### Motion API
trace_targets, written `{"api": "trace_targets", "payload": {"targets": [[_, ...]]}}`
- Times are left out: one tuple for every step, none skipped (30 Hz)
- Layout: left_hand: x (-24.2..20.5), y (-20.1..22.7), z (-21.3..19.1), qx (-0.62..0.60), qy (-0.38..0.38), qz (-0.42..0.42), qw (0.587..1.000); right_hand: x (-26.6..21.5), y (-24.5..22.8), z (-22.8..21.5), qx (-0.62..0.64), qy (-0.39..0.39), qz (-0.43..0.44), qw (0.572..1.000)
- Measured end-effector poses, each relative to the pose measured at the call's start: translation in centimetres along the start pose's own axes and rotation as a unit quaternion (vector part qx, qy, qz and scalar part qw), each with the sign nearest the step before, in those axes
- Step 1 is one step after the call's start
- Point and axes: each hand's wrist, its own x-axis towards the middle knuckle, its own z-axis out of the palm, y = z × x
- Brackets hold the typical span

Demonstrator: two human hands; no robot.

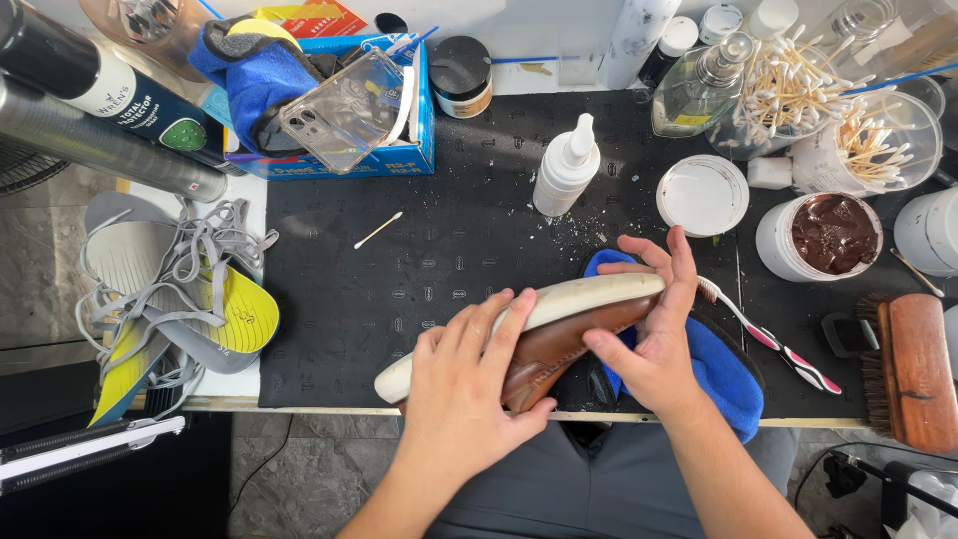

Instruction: The person cleans a pair of brown leather slip-on shoes using a toothbrush, a cloth, a spray bottle, and cotton swabs. They apply a cleaning solution to the cloth and wipe the shoe surfaces, then use a toothbrush to scrub the leather and a cotton swab to clean the seams and edges.

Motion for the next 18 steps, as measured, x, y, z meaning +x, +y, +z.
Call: {"api": "trace_targets", "payload": {"targets": [[0.3,-0.3,-0.7,-0.026,-0.032,-0.015,0.999,0.0,-0.1,-0.1,0.015,-0.015,-0.007,1.0],[0.5,-1.0,-1.6,-0.051,-0.063,-0.03,0.996,0.1,-0.2,-0.3,0.029,-0.029,-0.014,0.999],[0.9,-1.8,-2.4,-0.077,-0.096,-0.044,0.991,0.0,-0.3,-0.5,0.043,-0.043,-0.019,0.998],[1.6,-2.9,-3.1,-0.109,-0.134,-0.056,0.983,0.0,-0.3,-0.6,0.038,-0.056,-0.006,0.998],[2.2,-4.2,-3.9,-0.14,-0.171,-0.069,0.973,-0.1,-0.4,-0.6,0.034,-0.07,0.008,0.997],[2.8,-5.1,-4.4,-0.171,-0.208,-0.082,0.96,-0.1,-0.4,-0.6,0.03,-0.084,0.022,0.996],[3.5,-5.8,-4.6,-0.185,-0.215,-0.104,0.953,0.0,-0.4,-0.5,0.03,-0.082,0.032,0.996],[4.2,-6.3,-4.6,-0.199,-0.223,-0.126,0.946,0.2,-0.4,-0.4,0.031,-0.079,0.043,0.995],[4.8,-6.5,-4.6,-0.212,-0.232,-0.145,0.938,0.3,-0.4,-0.4,0.03,-0.073,0.053,0.995],[5.1,-6.6,-4.7,-0.208,-0.203,-0.138,0.947,0.4,-0.4,-0.4,0.045,-0.058,0.071,0.995],[5.0,-6.6,-4.8,-0.206,-0.174,-0.135,0.953,0.3,-0.4,-0.3,0.06,-0.044,0.091,0.993],[4.9,-6.5,-4.8,-0.203,-0.146,-0.132,0.959,0.3,-0.2,-0.3,0.075,-0.031,0.112,0.99],[4.6,-6.4,-4.9,-0.199,-0.087,-0.096,0.971,0.4,-0.1,-0.2,0.062,-0.03,0.108,0.992],[4.1,-6.2,-4.9,-0.193,-0.027,-0.06,0.979,0.4,0.0,-0.1,0.05,-0.028,0.105,0.993],[3.6,-5.9,-4.8,-0.188,0.031,-0.023,0.981,0.3,0.1,-0.2,0.036,-0.026,0.103,0.994],[2.9,-5.6,-4.6,-0.187,0.072,-0.029,0.979,0.2,0.1,-0.2,0.021,-0.026,0.102,0.994],[2.2,-5.2,-4.3,-0.187,0.112,-0.034,0.975,0.1,0.2,-0.3,0.006,-0.026,0.1,0.995],[1.4,-4.9,-4.0,-0.186,0.153,-0.039,0.97,0.1,0.1,-0.3,-0.01,-0.025,0.098,0.995]]}}
